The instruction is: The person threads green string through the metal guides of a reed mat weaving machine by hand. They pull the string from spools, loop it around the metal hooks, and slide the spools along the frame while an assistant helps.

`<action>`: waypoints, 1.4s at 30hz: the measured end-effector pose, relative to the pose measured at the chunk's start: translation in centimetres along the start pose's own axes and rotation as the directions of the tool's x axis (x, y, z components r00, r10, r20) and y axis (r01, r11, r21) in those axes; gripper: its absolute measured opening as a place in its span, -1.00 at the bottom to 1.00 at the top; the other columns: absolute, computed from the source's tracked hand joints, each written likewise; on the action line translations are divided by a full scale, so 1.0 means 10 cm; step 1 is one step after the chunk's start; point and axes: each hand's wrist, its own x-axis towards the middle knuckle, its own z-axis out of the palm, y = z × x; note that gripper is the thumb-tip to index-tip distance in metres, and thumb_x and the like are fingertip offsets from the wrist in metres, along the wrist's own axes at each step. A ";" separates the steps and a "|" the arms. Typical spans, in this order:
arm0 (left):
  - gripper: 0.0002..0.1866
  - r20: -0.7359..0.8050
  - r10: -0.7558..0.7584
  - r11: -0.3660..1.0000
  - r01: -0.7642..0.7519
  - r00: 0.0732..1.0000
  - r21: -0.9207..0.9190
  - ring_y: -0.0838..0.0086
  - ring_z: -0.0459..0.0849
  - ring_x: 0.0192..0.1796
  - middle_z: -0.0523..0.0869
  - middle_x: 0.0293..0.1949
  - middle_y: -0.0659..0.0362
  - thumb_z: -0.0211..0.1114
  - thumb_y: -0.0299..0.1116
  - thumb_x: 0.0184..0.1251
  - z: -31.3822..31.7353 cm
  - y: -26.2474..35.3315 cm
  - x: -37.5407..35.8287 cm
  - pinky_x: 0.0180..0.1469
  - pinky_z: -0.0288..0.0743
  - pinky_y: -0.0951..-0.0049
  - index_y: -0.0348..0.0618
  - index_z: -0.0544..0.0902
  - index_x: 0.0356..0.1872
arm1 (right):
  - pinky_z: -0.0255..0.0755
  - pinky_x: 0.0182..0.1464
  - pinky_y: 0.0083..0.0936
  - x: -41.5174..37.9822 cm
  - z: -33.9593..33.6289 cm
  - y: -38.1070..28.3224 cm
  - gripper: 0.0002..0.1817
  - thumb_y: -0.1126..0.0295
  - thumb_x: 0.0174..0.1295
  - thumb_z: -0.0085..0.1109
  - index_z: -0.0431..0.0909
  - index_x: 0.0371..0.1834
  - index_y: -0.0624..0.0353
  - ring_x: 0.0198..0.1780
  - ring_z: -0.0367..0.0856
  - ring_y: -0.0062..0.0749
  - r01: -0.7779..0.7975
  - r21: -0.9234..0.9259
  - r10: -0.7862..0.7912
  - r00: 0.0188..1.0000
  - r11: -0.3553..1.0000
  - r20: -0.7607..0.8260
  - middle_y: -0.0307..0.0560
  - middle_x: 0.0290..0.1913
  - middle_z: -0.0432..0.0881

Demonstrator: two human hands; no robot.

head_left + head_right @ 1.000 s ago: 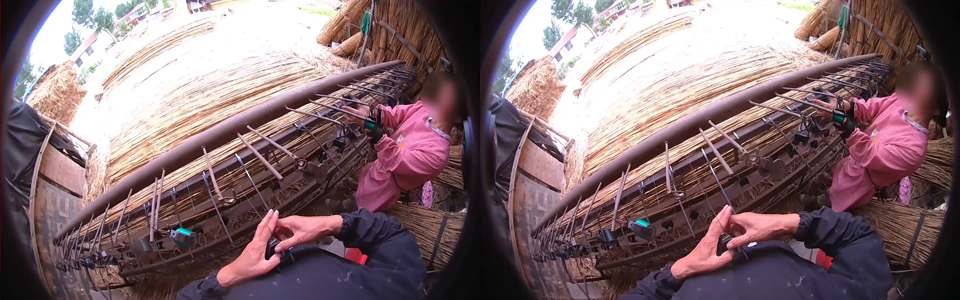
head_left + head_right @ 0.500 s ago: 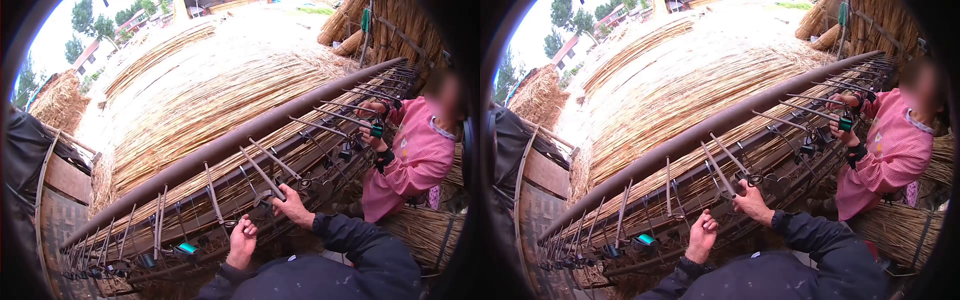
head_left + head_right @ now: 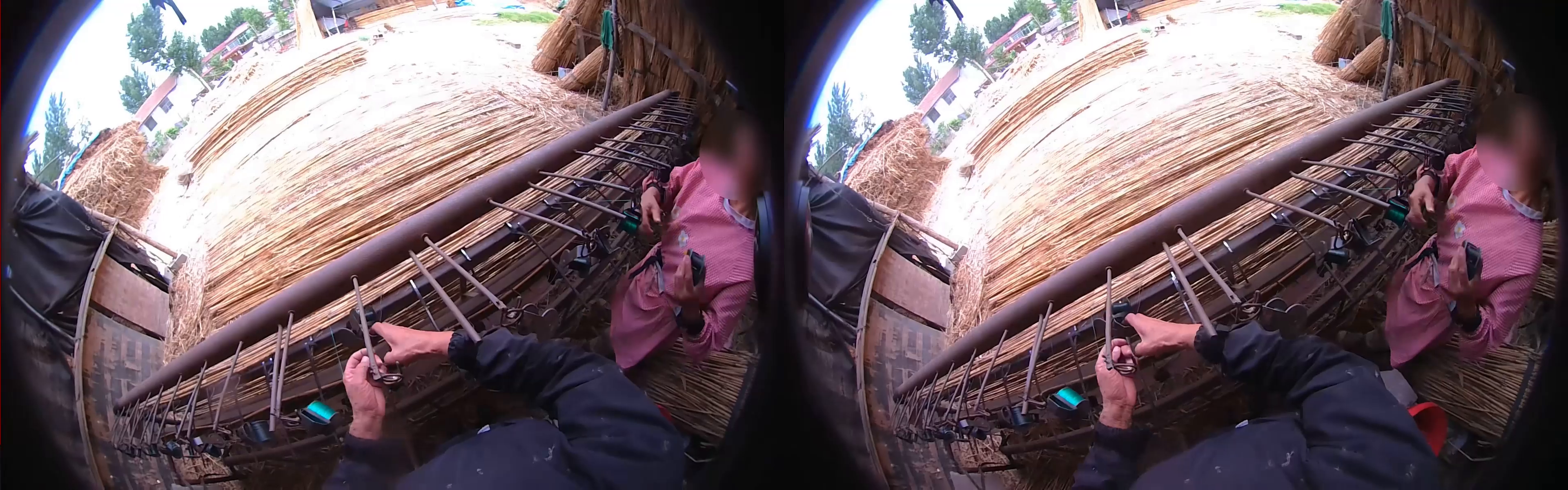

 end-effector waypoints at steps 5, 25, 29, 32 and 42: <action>-0.86 0.089 0.071 0.982 -0.085 0.994 0.166 0.62 0.55 -0.39 0.61 -0.40 0.20 0.07 -0.47 0.40 0.16 -0.03 0.03 -0.33 0.43 0.65 -0.29 0.54 -0.13 | 0.45 -0.11 -0.09 0.04 -0.09 -0.05 -0.60 0.36 0.12 0.23 0.26 -0.09 0.26 -0.04 0.50 0.26 -0.092 -0.184 0.073 0.992 0.979 -0.106 0.27 -0.12 0.52; -0.49 -0.066 0.574 0.490 -0.278 0.816 0.826 0.39 0.51 -0.19 0.54 -0.25 0.09 0.37 -0.17 0.27 0.17 -0.41 0.68 -0.09 0.41 0.36 -0.30 0.44 0.10 | 0.49 -0.20 -0.15 0.40 -0.14 0.68 -0.71 0.46 0.19 0.00 0.45 -0.05 0.37 -0.25 0.65 0.08 -0.359 0.240 0.432 0.754 0.902 -0.495 0.28 -0.20 0.64; -0.35 0.001 0.424 0.517 -0.243 0.906 0.821 0.22 0.46 0.12 0.48 0.07 -0.10 0.19 0.03 0.38 -0.01 -0.35 0.83 0.20 0.31 0.25 -0.38 0.37 0.21 | 0.40 0.12 -0.42 0.33 -0.32 0.59 -0.59 0.65 0.08 -0.05 0.49 0.05 0.33 0.06 0.58 -0.30 -0.311 0.174 0.329 0.941 0.934 -0.083 0.16 -0.04 0.65; -0.41 0.070 0.235 0.663 -0.212 0.970 0.718 0.33 0.55 -0.06 0.60 -0.06 0.02 0.07 0.06 0.45 -0.29 -0.37 1.05 0.07 0.42 0.36 -0.32 0.45 0.16 | 0.37 0.16 -0.44 0.21 -0.54 0.37 -0.55 0.70 0.02 -0.06 0.48 0.06 0.30 0.08 0.56 -0.34 -0.120 0.074 0.093 0.949 0.990 0.302 0.06 -0.04 0.65; -0.68 0.244 0.092 0.675 -0.241 0.965 0.698 0.60 0.42 -0.42 0.50 -0.52 0.30 0.06 -0.16 0.50 -0.16 -0.32 1.74 -0.32 0.32 0.53 -0.22 0.64 -0.22 | 0.45 0.09 -0.57 -0.77 -0.52 0.35 -0.65 0.59 0.26 -0.03 0.41 0.12 0.16 0.07 0.53 -0.55 0.016 0.637 0.313 0.861 0.771 -0.401 -0.05 0.04 0.58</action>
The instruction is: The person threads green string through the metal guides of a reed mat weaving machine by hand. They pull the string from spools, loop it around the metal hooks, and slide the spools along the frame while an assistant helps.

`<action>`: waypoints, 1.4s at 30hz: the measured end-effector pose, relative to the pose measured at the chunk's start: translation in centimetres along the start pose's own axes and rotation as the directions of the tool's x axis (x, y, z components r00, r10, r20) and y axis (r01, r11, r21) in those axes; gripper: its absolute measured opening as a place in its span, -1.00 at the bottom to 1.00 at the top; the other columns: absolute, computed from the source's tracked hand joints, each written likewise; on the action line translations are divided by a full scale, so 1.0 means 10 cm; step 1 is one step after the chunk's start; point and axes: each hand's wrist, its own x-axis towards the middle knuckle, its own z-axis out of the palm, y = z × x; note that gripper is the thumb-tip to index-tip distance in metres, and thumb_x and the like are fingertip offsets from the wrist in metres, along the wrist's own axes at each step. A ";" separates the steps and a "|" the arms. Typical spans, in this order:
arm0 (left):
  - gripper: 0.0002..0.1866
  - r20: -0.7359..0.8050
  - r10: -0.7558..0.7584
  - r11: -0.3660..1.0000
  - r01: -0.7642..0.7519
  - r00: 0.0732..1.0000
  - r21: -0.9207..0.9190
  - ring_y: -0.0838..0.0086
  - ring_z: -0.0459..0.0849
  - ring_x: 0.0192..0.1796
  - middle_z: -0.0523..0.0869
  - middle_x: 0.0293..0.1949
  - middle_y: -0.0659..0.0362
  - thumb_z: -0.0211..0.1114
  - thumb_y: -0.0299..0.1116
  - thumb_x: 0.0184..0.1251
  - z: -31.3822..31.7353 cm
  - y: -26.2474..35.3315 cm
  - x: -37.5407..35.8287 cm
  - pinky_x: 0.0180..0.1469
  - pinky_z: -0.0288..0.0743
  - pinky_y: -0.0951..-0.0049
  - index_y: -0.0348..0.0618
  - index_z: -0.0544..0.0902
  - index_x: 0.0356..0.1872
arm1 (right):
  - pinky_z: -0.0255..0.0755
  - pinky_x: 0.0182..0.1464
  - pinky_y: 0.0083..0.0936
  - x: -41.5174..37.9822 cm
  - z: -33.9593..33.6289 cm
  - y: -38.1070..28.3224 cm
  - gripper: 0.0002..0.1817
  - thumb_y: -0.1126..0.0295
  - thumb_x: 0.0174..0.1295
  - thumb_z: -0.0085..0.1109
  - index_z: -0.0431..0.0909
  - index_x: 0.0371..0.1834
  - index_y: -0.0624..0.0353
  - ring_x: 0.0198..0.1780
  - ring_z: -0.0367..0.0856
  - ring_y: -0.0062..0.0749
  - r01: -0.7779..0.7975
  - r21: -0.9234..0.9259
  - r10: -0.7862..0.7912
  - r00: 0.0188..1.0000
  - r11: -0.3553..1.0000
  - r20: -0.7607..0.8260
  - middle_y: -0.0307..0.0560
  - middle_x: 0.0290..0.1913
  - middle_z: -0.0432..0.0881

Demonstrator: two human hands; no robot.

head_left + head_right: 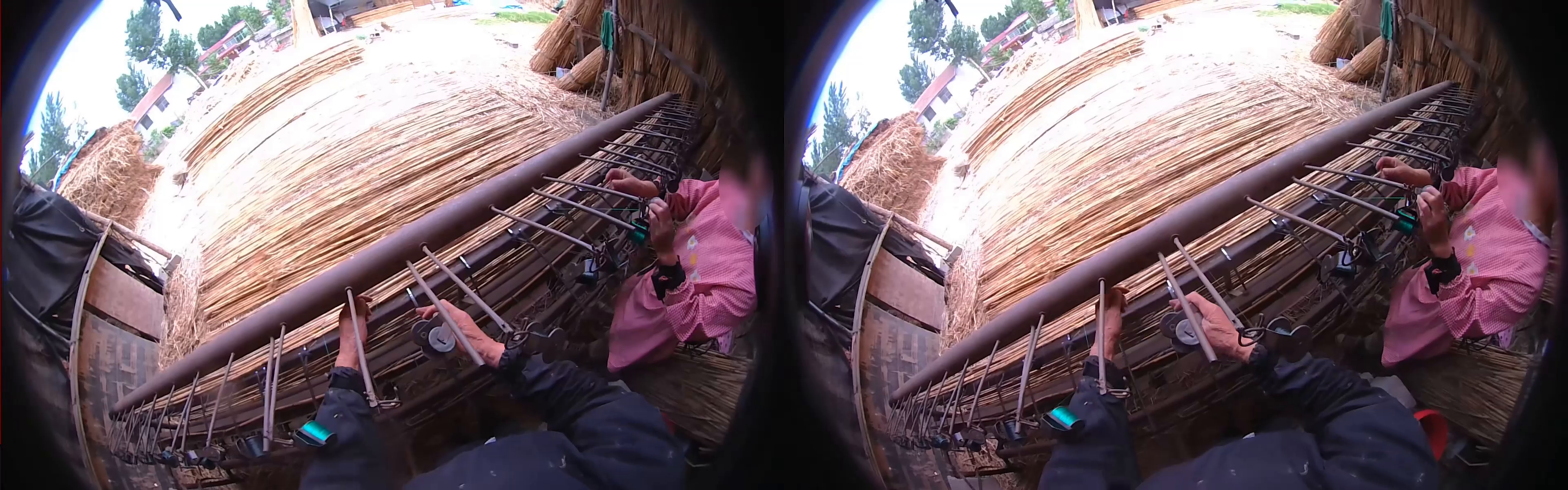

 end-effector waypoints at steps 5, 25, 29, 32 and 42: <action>-0.79 0.190 -0.019 0.961 -0.035 0.982 0.276 0.53 0.54 -0.26 0.60 -0.43 0.18 0.10 -0.39 0.26 0.04 -0.17 0.31 -0.14 0.42 0.44 -0.20 0.64 -0.19 | 0.52 0.10 -0.46 -0.53 -0.39 -0.08 -0.78 0.35 0.35 0.10 0.37 -0.02 0.14 -0.01 0.63 -0.43 0.077 0.008 -0.072 0.959 0.997 -0.273 -0.04 0.04 0.58; -0.76 0.129 0.064 0.995 -0.074 0.990 0.072 0.70 0.50 -0.44 0.60 -0.48 0.35 0.23 -0.43 0.18 0.03 -0.51 0.43 -0.38 0.39 0.62 -0.28 0.66 -0.14 | 0.14 0.41 -0.29 -1.35 0.38 -0.66 -0.78 0.18 0.40 0.05 0.39 -0.21 0.09 0.15 0.54 -0.30 -0.027 0.059 0.037 0.981 0.998 -0.188 0.07 0.10 0.59; -0.77 0.213 -0.030 0.998 0.017 0.977 0.065 0.77 0.40 -0.51 0.53 -0.48 0.41 0.22 -0.48 0.16 0.01 -0.23 0.34 -0.51 0.22 0.72 -0.24 0.60 -0.14 | 0.00 0.45 -0.06 -1.52 0.46 -0.68 -0.85 0.29 0.40 0.00 0.38 -0.25 0.11 0.14 0.56 -0.28 0.233 -0.348 -0.167 0.964 0.908 0.209 0.00 0.04 0.61; -0.75 0.230 -0.039 0.995 0.017 0.972 0.097 0.78 0.38 -0.52 0.51 -0.48 0.44 0.22 -0.49 0.15 0.01 -0.24 0.35 -0.52 0.17 0.74 -0.23 0.58 -0.12 | 0.13 0.41 -0.14 -1.58 0.59 -0.68 -0.81 0.25 0.37 0.04 0.40 -0.20 0.15 0.17 0.53 -0.30 0.075 -0.159 -0.037 0.972 0.984 0.233 -0.07 -0.11 0.61; -0.66 -0.278 0.365 0.861 -0.208 0.889 0.464 0.16 0.62 -0.13 0.56 -0.10 -0.15 0.28 -0.29 0.25 0.41 0.03 -0.34 -0.09 0.54 0.18 -0.19 0.50 -0.02 | 0.48 0.08 -0.46 -1.64 0.71 -0.43 -0.56 0.24 0.29 0.19 0.47 0.19 0.13 0.02 0.58 -0.48 -0.622 0.448 0.549 0.781 0.643 0.297 -0.17 0.06 0.59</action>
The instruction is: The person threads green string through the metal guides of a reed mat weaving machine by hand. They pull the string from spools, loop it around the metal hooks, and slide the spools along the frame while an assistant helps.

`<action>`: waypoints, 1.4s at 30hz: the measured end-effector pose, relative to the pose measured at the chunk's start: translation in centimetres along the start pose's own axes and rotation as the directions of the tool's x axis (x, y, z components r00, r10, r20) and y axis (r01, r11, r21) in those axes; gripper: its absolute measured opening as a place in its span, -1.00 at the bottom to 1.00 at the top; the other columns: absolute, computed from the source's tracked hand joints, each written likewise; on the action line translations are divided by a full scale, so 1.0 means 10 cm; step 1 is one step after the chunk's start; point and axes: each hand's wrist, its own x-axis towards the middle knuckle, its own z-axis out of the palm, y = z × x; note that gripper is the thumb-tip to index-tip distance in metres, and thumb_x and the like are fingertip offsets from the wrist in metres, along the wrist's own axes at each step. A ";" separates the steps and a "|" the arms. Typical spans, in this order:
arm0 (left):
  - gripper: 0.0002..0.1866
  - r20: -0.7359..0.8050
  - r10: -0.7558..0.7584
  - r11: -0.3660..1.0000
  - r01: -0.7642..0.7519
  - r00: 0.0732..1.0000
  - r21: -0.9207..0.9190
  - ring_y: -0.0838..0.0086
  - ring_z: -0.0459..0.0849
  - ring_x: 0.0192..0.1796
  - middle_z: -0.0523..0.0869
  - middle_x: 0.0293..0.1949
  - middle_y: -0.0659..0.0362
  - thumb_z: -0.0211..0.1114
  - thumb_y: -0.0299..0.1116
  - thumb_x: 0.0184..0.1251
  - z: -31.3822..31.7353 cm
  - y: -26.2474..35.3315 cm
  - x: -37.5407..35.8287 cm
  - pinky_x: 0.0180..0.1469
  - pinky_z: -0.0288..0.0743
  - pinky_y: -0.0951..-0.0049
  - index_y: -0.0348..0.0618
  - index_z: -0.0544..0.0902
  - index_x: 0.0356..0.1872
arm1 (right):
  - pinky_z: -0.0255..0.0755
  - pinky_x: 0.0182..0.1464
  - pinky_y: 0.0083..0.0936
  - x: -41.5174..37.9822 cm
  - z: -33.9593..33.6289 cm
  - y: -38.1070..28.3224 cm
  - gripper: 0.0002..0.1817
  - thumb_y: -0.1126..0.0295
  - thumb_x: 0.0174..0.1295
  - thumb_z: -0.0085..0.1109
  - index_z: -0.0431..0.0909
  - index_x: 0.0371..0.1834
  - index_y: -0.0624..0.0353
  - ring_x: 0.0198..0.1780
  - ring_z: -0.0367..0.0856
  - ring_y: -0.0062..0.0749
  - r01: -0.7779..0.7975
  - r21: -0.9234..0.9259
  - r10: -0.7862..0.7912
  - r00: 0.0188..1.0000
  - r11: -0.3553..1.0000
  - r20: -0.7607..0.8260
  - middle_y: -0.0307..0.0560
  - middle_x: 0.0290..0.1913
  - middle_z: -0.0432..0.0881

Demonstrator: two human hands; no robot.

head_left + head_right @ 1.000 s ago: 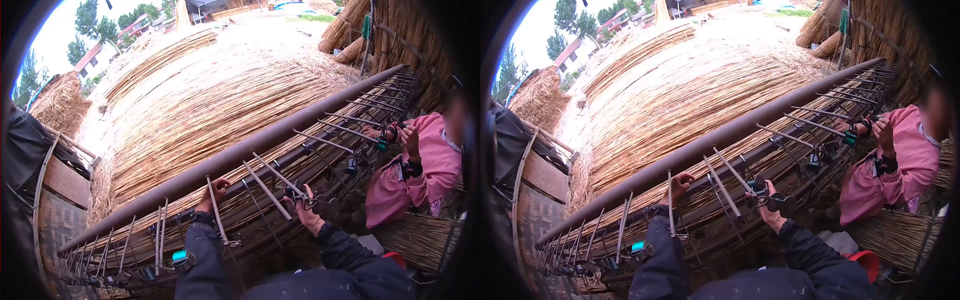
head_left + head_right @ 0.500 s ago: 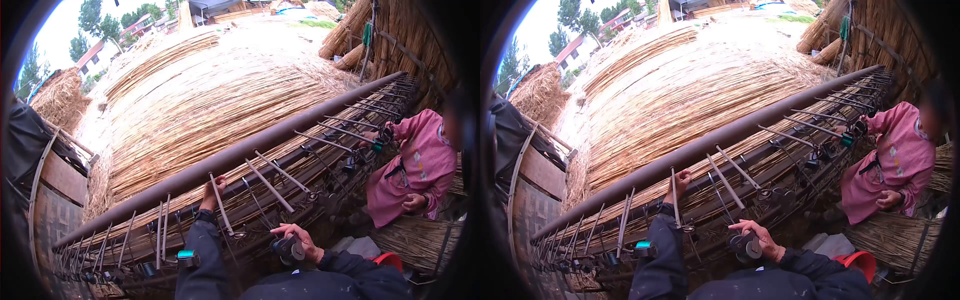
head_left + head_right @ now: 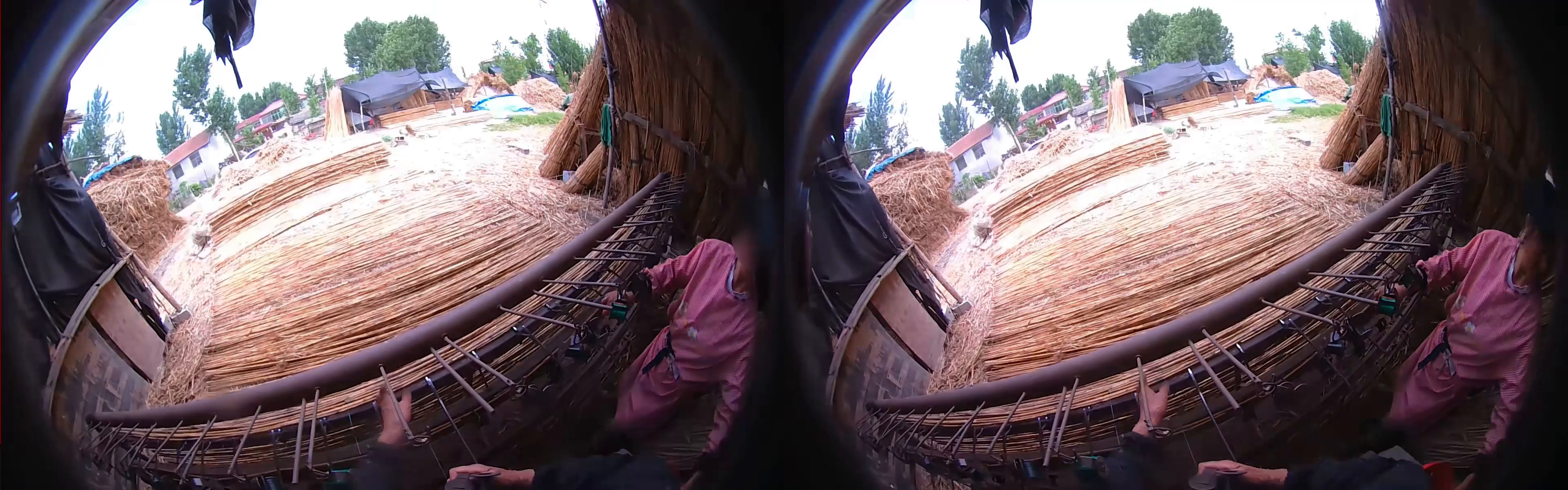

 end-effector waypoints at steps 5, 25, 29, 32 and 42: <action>-0.86 0.575 -0.472 0.052 0.672 0.669 -0.739 0.62 0.46 -0.54 0.55 -0.46 0.23 0.12 -0.42 0.42 -0.35 0.19 -0.70 -0.53 0.31 0.60 -0.21 0.56 -0.11 | 0.28 0.03 -0.55 0.57 0.01 -0.60 -0.42 -0.16 0.28 0.10 0.36 -0.06 0.21 -0.04 0.34 -0.61 0.239 -0.506 -0.114 0.957 0.829 0.267 -0.24 -0.13 0.39; -0.78 0.476 -0.468 0.123 0.588 0.745 -0.799 0.81 0.14 -0.67 0.28 -0.66 0.49 0.05 -0.51 0.39 -0.93 0.39 -0.65 -0.62 -0.04 0.72 -0.35 0.62 -0.07 | 0.49 -0.10 -0.39 1.95 0.02 -1.14 -0.51 0.18 0.06 0.35 0.48 -0.09 0.32 -0.13 0.63 -0.35 0.121 -0.991 -0.253 0.962 0.058 0.103 0.09 -0.22 0.66; -0.80 0.374 -0.440 0.362 0.543 0.816 -0.758 0.84 0.27 -0.59 0.47 -0.55 0.46 0.10 -0.52 0.37 -0.81 0.50 -0.72 -0.56 0.06 0.76 -0.30 0.64 -0.07 | 0.47 -0.16 -0.31 2.00 -0.24 -0.87 -0.53 0.25 0.02 0.39 0.40 -0.15 0.30 -0.23 0.62 -0.15 0.335 -0.942 -0.352 0.878 -0.033 0.325 0.15 -0.33 0.57; -0.80 0.311 -0.302 0.534 0.431 0.901 -0.728 0.79 0.47 -0.36 0.63 -0.33 0.35 0.08 -0.54 0.39 -0.85 0.70 -0.75 -0.35 0.30 0.76 -0.29 0.63 -0.08 | 0.45 -0.18 -0.25 1.90 -0.15 -0.90 -0.55 0.31 0.04 0.36 0.34 -0.15 0.31 -0.25 0.59 0.04 0.182 -0.983 -0.475 0.866 0.004 0.158 0.23 -0.37 0.53; -0.88 -0.014 -0.178 0.886 0.154 0.984 -0.437 0.68 0.54 -0.38 0.60 -0.44 0.29 0.20 -0.52 0.27 -0.57 0.67 -0.61 -0.32 0.44 0.60 -0.24 0.59 -0.19 | 0.42 0.01 -0.17 2.29 -0.02 -0.78 -0.51 0.15 0.28 0.07 0.31 0.09 0.34 0.03 0.55 0.24 0.148 -0.869 -0.671 0.700 0.472 -0.245 0.37 -0.11 0.59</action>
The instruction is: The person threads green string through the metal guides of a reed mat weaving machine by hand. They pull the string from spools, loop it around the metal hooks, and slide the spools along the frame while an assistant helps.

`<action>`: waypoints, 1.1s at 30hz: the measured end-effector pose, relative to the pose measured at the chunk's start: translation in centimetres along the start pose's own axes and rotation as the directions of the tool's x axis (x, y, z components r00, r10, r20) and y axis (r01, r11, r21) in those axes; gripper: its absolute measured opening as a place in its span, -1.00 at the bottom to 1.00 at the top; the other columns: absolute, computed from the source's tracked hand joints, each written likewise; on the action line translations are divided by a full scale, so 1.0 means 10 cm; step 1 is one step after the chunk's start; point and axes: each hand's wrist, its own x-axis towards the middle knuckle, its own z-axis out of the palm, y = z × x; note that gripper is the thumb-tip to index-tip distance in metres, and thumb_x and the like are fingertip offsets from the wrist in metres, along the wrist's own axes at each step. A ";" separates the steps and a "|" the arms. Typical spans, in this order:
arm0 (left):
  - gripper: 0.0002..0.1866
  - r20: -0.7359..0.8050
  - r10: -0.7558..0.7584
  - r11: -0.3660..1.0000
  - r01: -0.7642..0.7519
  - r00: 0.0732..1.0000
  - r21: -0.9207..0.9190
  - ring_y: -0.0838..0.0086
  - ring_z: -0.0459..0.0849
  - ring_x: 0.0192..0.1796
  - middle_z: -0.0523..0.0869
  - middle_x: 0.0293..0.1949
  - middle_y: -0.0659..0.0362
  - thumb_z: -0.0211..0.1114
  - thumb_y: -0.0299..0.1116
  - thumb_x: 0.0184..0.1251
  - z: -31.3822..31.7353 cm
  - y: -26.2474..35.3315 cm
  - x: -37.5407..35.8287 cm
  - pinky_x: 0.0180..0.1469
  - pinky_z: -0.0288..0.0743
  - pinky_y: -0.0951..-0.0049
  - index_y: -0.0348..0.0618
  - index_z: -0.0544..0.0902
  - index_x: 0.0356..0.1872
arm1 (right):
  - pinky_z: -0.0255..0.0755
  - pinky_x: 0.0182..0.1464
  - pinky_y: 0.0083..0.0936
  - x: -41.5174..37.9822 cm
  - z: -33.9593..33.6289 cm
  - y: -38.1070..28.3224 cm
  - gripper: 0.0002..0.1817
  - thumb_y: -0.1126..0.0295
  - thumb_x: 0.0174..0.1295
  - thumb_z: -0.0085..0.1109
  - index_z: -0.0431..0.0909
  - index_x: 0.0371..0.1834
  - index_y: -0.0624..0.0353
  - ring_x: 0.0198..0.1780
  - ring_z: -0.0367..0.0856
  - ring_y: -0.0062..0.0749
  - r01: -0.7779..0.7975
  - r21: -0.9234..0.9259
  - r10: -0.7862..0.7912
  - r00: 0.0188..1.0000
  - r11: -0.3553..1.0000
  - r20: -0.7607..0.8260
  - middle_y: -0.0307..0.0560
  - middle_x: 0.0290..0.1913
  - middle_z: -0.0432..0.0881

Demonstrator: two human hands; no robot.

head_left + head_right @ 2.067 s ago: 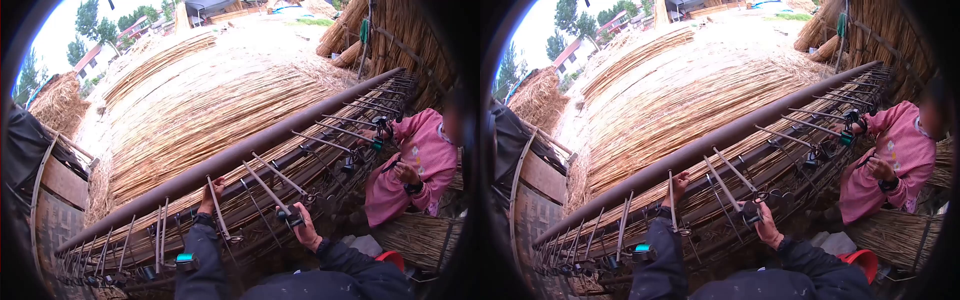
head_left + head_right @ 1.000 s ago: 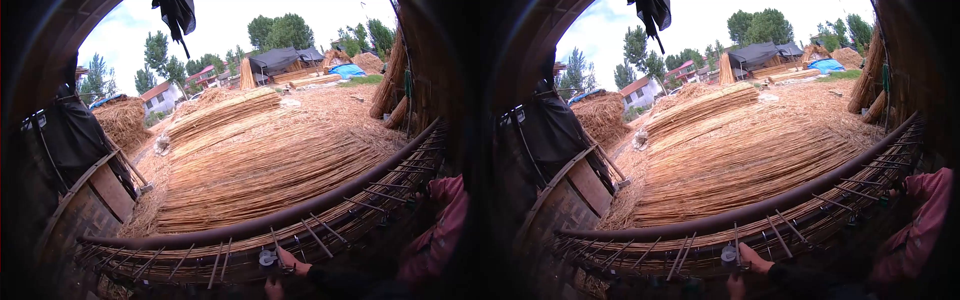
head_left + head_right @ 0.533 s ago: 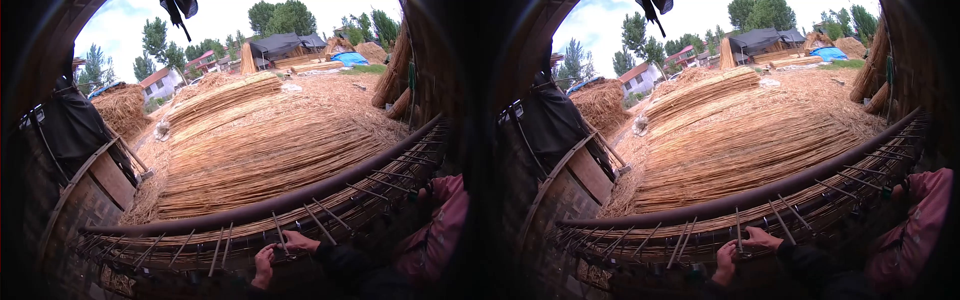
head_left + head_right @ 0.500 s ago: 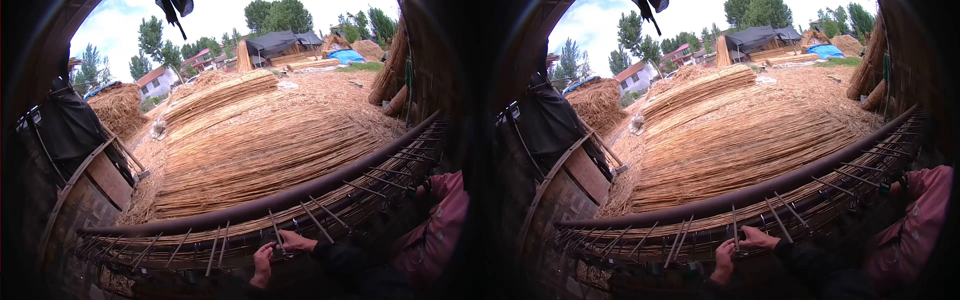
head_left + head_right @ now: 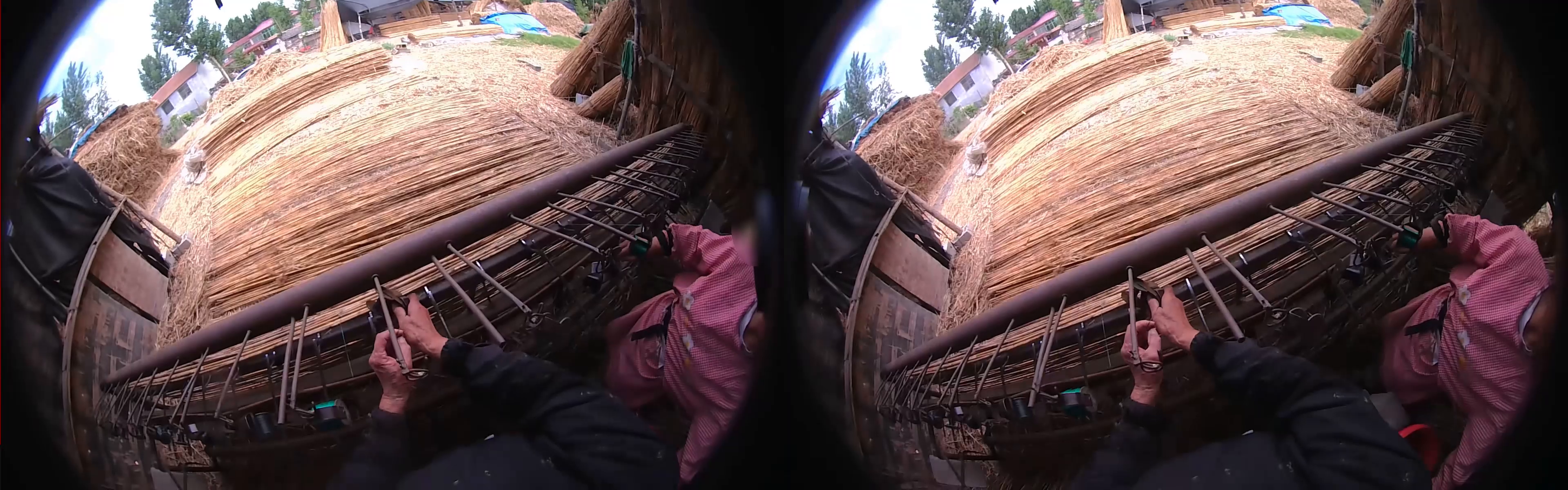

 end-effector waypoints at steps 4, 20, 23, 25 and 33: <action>-0.92 -0.124 0.048 0.971 -0.017 0.991 0.239 0.71 0.47 -0.50 0.54 -0.54 0.30 0.27 -0.52 0.21 -0.06 -0.12 0.26 -0.44 0.34 0.62 -0.25 0.60 -0.28 | 0.42 -0.04 -0.02 0.13 0.06 0.09 -0.65 0.30 0.24 0.00 0.37 -0.03 0.35 -0.08 0.56 0.34 0.089 -0.041 -0.094 0.988 0.995 -0.121 0.41 -0.24 0.60; -0.33 -0.048 -0.287 0.958 0.286 0.957 -0.023 0.23 0.39 0.26 0.44 0.21 -0.10 -0.05 0.07 0.49 -0.06 -0.56 0.40 0.33 0.18 0.33 -0.39 0.27 0.31 | 0.42 -0.02 0.00 0.35 -0.29 0.11 -0.67 0.66 0.04 -0.04 0.35 -0.06 0.36 -0.05 0.52 0.30 0.609 -0.336 -0.429 0.768 0.718 0.476 0.37 -0.14 0.52; -0.39 0.004 -0.353 0.930 0.351 0.936 -0.105 0.33 0.46 0.15 0.52 0.10 0.01 -0.08 0.03 0.52 0.01 -0.57 0.36 0.22 0.29 0.40 -0.38 0.36 0.24 | 0.44 -0.07 -0.02 0.38 -0.38 0.02 -0.66 0.67 0.02 -0.03 0.37 -0.07 0.33 -0.06 0.53 0.28 0.683 -0.318 -0.446 0.693 0.657 0.567 0.32 -0.13 0.52; -0.41 0.030 -0.377 0.904 0.375 0.926 -0.208 0.37 0.50 0.09 0.55 0.06 0.04 -0.09 0.04 0.52 0.03 -0.78 0.39 0.17 0.34 0.42 -0.36 0.40 0.21 | 0.45 -0.08 -0.07 0.41 -0.40 0.07 -0.63 0.64 0.06 0.01 0.37 0.00 0.29 -0.07 0.54 0.24 0.731 -0.324 -0.489 0.656 0.600 0.575 0.28 -0.12 0.53; -0.47 0.257 -0.591 0.432 0.569 0.764 -0.699 0.40 0.63 -0.02 0.68 -0.09 0.09 -0.10 0.03 0.53 0.07 -0.73 0.35 0.03 0.52 0.41 -0.29 0.56 0.03 | 0.48 -0.04 -0.25 0.32 -0.58 -0.04 -0.65 0.50 0.10 0.15 0.37 -0.02 0.21 -0.09 0.56 0.04 0.882 -0.122 -0.679 0.432 0.455 0.593 0.05 -0.18 0.50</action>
